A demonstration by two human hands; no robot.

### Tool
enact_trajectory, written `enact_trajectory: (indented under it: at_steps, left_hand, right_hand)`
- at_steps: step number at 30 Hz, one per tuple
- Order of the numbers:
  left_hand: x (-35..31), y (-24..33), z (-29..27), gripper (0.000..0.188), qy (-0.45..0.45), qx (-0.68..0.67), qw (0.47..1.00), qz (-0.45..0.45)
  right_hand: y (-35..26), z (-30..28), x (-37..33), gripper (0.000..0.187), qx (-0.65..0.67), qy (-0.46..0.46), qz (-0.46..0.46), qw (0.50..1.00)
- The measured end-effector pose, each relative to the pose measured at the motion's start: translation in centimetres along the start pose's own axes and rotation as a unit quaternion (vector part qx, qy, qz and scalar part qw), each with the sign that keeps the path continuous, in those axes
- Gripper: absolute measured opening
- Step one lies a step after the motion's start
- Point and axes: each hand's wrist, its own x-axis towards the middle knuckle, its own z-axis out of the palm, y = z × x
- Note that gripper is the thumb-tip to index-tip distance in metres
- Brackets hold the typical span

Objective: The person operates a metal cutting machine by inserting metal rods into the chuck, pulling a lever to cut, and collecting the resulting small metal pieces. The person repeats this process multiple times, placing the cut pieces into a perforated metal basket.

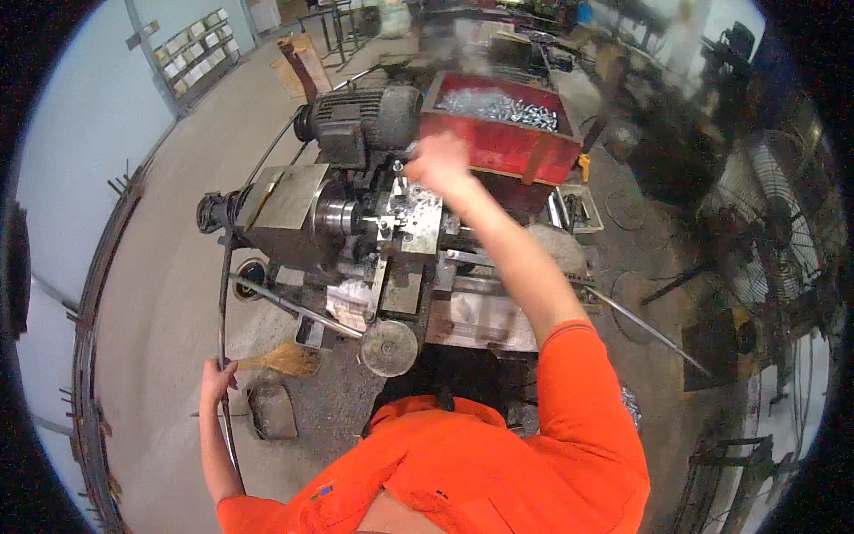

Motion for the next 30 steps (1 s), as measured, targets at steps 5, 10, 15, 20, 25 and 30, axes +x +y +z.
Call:
enact_trajectory:
  at_steps: [5, 10, 15, 20, 25, 30]
  left_hand:
    - [3.8, 0.0, 1.0, 0.023, -0.028, -0.067, 0.997, 0.004]
    - [4.1, 0.2, -0.3, 0.027, -0.105, -0.206, 0.973, -0.011]
    - [5.1, 0.6, 1.4, 0.037, -0.110, -0.292, 0.950, -0.014]
    - [5.7, -2.6, 0.6, 0.046, -0.108, -0.297, 0.948, -0.043]
    - [6.4, -3.0, 0.8, 0.058, -0.112, -0.282, 0.950, -0.067]
    - [6.6, -2.1, 0.6, 0.064, -0.134, -0.305, 0.942, -0.051]
  right_hand:
    - [7.1, -4.0, -2.1, 0.054, -0.023, 0.150, 0.022, 0.988]
    - [7.4, -3.9, -9.4, 0.046, 0.088, 0.010, -0.036, 0.995]
    - [15.5, -1.0, -23.1, 0.041, 0.181, 0.032, 0.127, 0.975]
    - [23.4, 0.9, -40.6, 0.039, 0.016, 0.054, 0.341, 0.938]
    - [22.5, 3.8, -55.9, 0.032, -0.032, -0.079, 0.542, 0.836]
    - [17.6, 10.4, -63.5, 0.023, -0.042, -0.191, 0.552, 0.811]
